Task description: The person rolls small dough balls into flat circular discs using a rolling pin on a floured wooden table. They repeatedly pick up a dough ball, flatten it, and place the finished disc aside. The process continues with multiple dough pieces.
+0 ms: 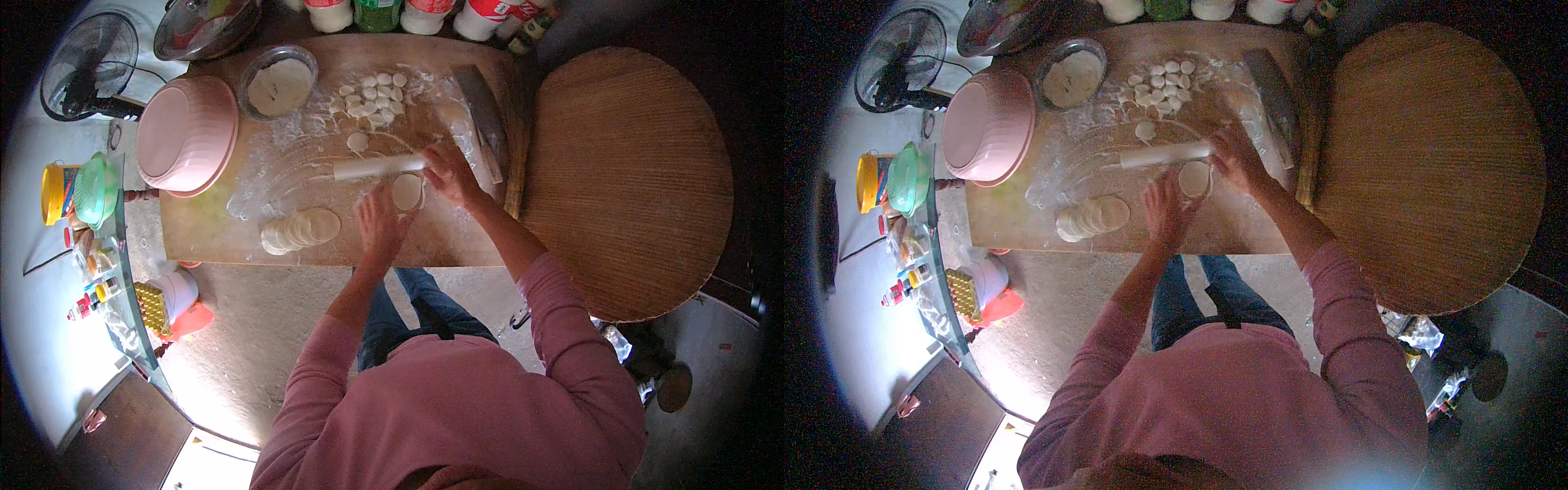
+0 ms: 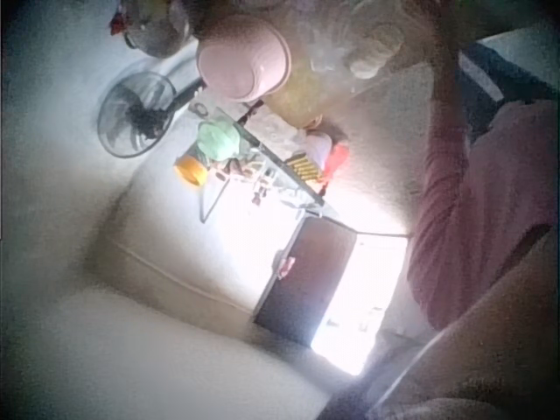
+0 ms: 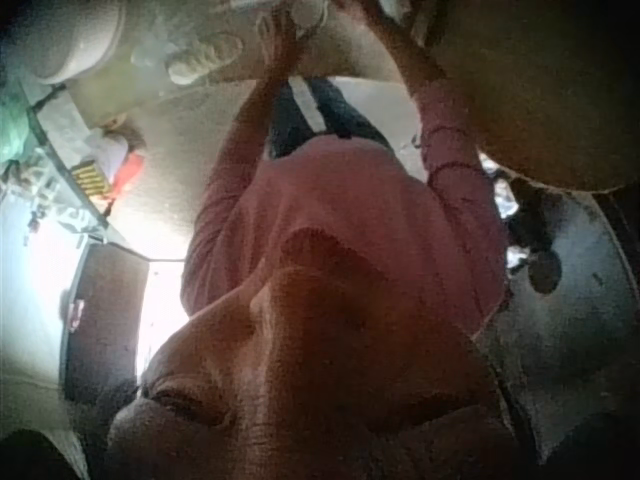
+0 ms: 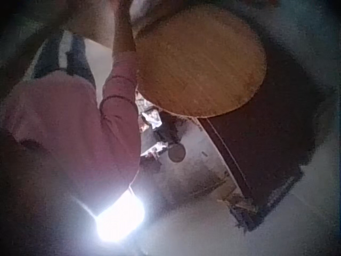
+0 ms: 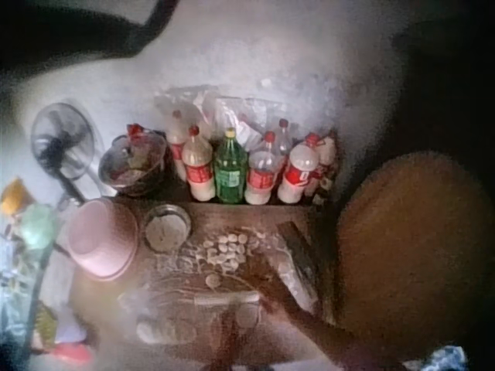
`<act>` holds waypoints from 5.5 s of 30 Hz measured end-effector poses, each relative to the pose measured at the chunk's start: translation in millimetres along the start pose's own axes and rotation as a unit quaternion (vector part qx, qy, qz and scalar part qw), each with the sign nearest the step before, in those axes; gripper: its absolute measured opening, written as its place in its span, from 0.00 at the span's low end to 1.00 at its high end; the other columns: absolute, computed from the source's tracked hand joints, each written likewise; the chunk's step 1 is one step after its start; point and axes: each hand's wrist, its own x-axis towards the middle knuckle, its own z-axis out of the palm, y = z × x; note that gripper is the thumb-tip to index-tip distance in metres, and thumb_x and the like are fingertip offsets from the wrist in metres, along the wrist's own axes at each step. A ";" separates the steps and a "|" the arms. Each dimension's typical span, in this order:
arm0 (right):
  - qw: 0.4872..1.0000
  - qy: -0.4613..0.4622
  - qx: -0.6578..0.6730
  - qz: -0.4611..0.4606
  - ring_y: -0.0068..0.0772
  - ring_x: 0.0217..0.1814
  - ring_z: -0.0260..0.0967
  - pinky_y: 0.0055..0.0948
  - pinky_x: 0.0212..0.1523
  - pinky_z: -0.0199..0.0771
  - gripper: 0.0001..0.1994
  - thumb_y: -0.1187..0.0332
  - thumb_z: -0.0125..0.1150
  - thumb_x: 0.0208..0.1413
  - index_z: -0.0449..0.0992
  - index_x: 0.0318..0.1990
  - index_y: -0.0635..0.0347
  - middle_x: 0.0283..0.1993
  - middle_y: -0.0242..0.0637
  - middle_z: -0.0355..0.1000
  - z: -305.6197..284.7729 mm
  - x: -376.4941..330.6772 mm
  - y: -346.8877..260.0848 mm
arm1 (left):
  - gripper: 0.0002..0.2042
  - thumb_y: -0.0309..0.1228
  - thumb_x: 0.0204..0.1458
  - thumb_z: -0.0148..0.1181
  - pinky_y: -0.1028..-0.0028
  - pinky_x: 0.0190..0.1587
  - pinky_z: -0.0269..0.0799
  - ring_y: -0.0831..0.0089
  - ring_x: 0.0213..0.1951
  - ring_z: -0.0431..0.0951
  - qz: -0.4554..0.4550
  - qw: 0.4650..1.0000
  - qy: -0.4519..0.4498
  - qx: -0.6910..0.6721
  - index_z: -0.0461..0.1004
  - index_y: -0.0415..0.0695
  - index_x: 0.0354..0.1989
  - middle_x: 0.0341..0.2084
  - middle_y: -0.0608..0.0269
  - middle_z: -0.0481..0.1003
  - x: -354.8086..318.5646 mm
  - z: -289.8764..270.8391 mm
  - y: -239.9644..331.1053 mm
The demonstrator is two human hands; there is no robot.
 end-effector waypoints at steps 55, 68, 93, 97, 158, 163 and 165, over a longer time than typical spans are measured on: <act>0.998 -0.011 0.022 0.061 0.54 0.66 0.64 0.53 0.65 0.64 0.32 0.80 0.62 0.49 0.66 0.66 0.58 0.65 0.46 0.66 -9.9 -63.1 -59.8 | 0.40 0.48 0.58 0.60 0.45 0.75 0.35 0.57 0.77 0.44 0.082 0.990 -0.055 0.104 0.52 0.40 0.74 0.75 0.54 0.50 11.4 -32.6 -70.4; 0.940 0.122 0.112 0.299 0.52 0.61 0.67 0.48 0.62 0.65 0.25 0.73 0.62 0.57 0.69 0.63 0.60 0.58 0.49 0.70 -17.3 -102.7 -67.3 | 0.20 0.29 0.54 0.63 0.52 0.56 0.69 0.45 0.53 0.72 -0.028 0.984 0.078 -0.157 0.72 0.42 0.56 0.50 0.46 0.74 40.3 -6.5 -65.4; 0.885 0.108 0.205 0.405 0.49 0.63 0.68 0.42 0.64 0.68 0.26 0.66 0.63 0.62 0.67 0.65 0.67 0.61 0.51 0.69 7.1 -123.4 -63.9 | 0.10 0.30 0.60 0.53 0.49 0.45 0.73 0.44 0.42 0.77 -0.100 0.984 -0.038 -0.143 0.71 0.38 0.45 0.40 0.43 0.75 0.8 10.2 -44.5; 0.867 0.149 0.230 0.416 0.51 0.62 0.68 0.43 0.63 0.68 0.26 0.65 0.64 0.61 0.68 0.63 0.67 0.59 0.52 0.70 12.7 -144.1 -46.6 | 0.17 0.29 0.57 0.56 0.49 0.54 0.68 0.43 0.51 0.73 -0.124 0.989 0.067 -0.046 0.69 0.35 0.54 0.50 0.41 0.72 -33.9 -51.4 -110.7; 0.994 0.008 -0.037 0.107 0.50 0.78 0.51 0.55 0.75 0.46 0.27 0.68 0.57 0.62 0.63 0.68 0.60 0.73 0.45 0.59 12.4 -29.3 -32.4 | 0.43 0.53 0.59 0.57 0.43 0.75 0.31 0.54 0.77 0.45 0.142 0.973 -0.101 0.152 0.49 0.36 0.74 0.75 0.47 0.49 20.5 -24.4 -86.7; 0.993 -0.019 -0.044 0.106 0.49 0.79 0.50 0.57 0.75 0.44 0.29 0.70 0.58 0.60 0.63 0.69 0.59 0.74 0.45 0.58 12.7 0.0 -18.7 | 0.43 0.51 0.59 0.58 0.42 0.75 0.33 0.52 0.76 0.45 0.073 0.992 -0.034 0.093 0.51 0.33 0.73 0.74 0.44 0.51 57.2 -30.4 -73.9; 0.993 -0.008 -0.045 0.111 0.48 0.78 0.51 0.56 0.75 0.45 0.27 0.73 0.58 0.60 0.65 0.68 0.59 0.73 0.45 0.59 15.1 14.4 -8.8 | 0.45 0.54 0.56 0.60 0.42 0.75 0.32 0.53 0.77 0.44 0.091 0.982 -0.047 0.157 0.50 0.35 0.74 0.75 0.47 0.49 52.1 -25.8 -73.4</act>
